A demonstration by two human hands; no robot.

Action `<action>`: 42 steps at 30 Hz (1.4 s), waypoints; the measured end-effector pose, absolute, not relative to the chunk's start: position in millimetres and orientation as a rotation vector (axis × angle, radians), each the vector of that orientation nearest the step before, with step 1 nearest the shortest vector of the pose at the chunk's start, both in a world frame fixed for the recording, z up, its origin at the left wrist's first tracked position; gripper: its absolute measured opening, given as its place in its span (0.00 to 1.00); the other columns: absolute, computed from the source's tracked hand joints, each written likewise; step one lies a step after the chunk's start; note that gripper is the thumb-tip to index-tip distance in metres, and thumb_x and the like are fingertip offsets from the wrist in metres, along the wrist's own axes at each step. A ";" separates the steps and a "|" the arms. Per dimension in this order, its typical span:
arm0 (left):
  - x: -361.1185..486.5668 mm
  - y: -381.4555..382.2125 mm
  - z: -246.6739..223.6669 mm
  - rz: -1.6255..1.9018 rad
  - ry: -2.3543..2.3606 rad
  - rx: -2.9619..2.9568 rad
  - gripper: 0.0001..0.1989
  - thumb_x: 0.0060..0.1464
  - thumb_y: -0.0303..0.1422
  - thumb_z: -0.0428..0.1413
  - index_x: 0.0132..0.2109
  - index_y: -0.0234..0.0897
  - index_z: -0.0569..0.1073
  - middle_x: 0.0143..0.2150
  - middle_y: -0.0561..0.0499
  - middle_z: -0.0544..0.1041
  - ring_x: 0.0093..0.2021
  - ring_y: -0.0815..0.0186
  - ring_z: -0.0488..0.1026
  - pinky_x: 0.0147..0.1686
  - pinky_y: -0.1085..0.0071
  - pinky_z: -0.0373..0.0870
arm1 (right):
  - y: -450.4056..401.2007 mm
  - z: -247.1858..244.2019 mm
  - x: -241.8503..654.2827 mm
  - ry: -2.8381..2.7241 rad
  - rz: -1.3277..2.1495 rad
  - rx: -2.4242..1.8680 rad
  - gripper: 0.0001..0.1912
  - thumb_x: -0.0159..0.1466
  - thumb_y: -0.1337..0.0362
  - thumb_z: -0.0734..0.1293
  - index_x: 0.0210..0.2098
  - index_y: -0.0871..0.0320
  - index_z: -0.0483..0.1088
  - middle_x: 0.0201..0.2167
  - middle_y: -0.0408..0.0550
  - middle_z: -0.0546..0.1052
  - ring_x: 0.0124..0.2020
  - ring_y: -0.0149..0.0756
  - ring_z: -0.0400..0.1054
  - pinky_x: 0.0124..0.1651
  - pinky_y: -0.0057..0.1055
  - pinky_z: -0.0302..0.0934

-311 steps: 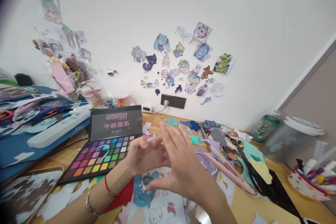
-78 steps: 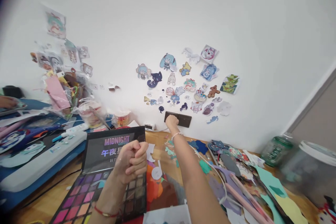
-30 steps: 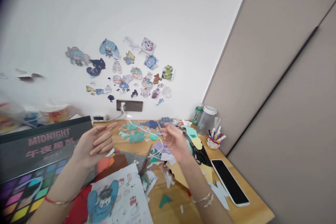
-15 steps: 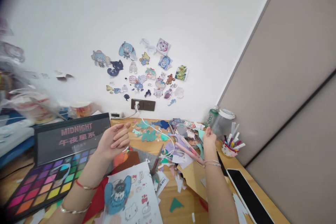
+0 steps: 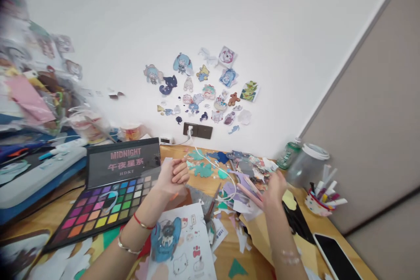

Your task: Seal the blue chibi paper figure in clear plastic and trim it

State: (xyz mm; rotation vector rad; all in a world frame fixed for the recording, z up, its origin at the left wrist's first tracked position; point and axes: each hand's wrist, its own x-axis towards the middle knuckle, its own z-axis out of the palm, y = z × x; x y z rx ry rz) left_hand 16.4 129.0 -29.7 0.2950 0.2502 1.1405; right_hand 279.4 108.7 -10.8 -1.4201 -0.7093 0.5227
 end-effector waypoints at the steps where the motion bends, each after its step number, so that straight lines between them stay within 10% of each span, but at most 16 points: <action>1: 18.1 129.8 -31.4 1.151 0.255 0.303 0.18 0.64 0.35 0.46 0.26 0.33 0.65 0.13 0.66 0.50 0.09 0.79 0.43 0.09 0.79 0.45 | 101.2 -10.9 261.9 -0.758 0.568 -1.419 0.21 0.65 0.61 0.62 0.57 0.57 0.61 0.51 0.56 0.70 0.45 0.45 0.69 0.44 0.47 0.67; 4: 21.7 129.7 -33.4 1.202 0.268 0.341 0.18 0.63 0.36 0.47 0.26 0.33 0.65 0.13 0.66 0.50 0.09 0.79 0.43 0.09 0.79 0.45 | 66.7 -13.2 195.6 -1.340 0.670 -1.243 0.22 0.60 0.61 0.66 0.54 0.52 0.67 0.56 0.50 0.68 0.57 0.48 0.61 0.58 0.47 0.57; 7: 21.5 127.6 -32.1 1.305 0.293 0.396 0.17 0.63 0.35 0.46 0.25 0.34 0.64 0.12 0.66 0.50 0.09 0.78 0.43 0.10 0.79 0.45 | 35.3 -19.6 136.9 -2.019 0.574 -0.936 0.42 0.58 0.61 0.68 0.66 0.51 0.44 0.67 0.47 0.48 0.66 0.49 0.42 0.65 0.49 0.45; 9: 18.4 126.0 -29.3 1.388 0.321 0.447 0.17 0.63 0.33 0.44 0.25 0.36 0.63 0.11 0.65 0.50 0.09 0.77 0.45 0.10 0.78 0.46 | 28.6 -24.1 116.9 -2.133 0.526 -0.847 0.38 0.63 0.66 0.62 0.67 0.52 0.41 0.67 0.46 0.48 0.66 0.46 0.43 0.64 0.47 0.48; 15: 9.6 118.9 -11.7 1.501 0.388 0.726 0.21 0.58 0.48 0.44 0.29 0.36 0.68 0.11 0.60 0.60 0.11 0.73 0.58 0.13 0.78 0.55 | 56.2 -18.3 136.9 -1.724 0.527 -0.987 0.15 0.64 0.65 0.61 0.47 0.52 0.73 0.44 0.50 0.78 0.45 0.44 0.73 0.48 0.41 0.68; 22: 6.5 116.1 -5.6 1.327 0.552 1.080 0.16 0.39 0.34 0.67 0.33 0.31 0.72 0.24 0.49 0.77 0.24 0.62 0.76 0.28 0.68 0.73 | 82.5 -3.1 164.6 -1.194 0.741 -1.101 0.15 0.52 0.53 0.72 0.23 0.58 0.70 0.24 0.48 0.79 0.26 0.39 0.74 0.34 0.35 0.70; 30: -21.6 124.7 -3.7 1.465 0.784 1.100 0.12 0.49 0.39 0.61 0.33 0.33 0.72 0.27 0.54 0.77 0.25 0.69 0.77 0.27 0.76 0.73 | 60.8 28.5 179.3 -1.171 0.479 -1.188 0.14 0.57 0.54 0.67 0.33 0.58 0.74 0.22 0.46 0.77 0.22 0.33 0.70 0.29 0.28 0.66; 36: -24.2 115.4 2.0 1.232 0.780 1.255 0.13 0.48 0.40 0.61 0.34 0.32 0.74 0.27 0.49 0.79 0.22 0.66 0.77 0.20 0.75 0.71 | 67.5 21.6 183.9 -1.279 0.495 -1.035 0.15 0.62 0.50 0.60 0.37 0.54 0.70 0.06 0.32 0.51 0.09 0.27 0.43 0.15 0.25 0.44; 42: -23.4 99.8 11.0 1.027 0.743 1.390 0.15 0.50 0.39 0.59 0.41 0.32 0.78 0.30 0.45 0.80 0.25 0.65 0.78 0.22 0.75 0.73 | 102.8 10.3 225.2 -1.208 -0.422 -1.499 0.17 0.59 0.58 0.62 0.41 0.60 0.77 0.16 0.47 0.66 0.17 0.32 0.53 0.26 0.33 0.48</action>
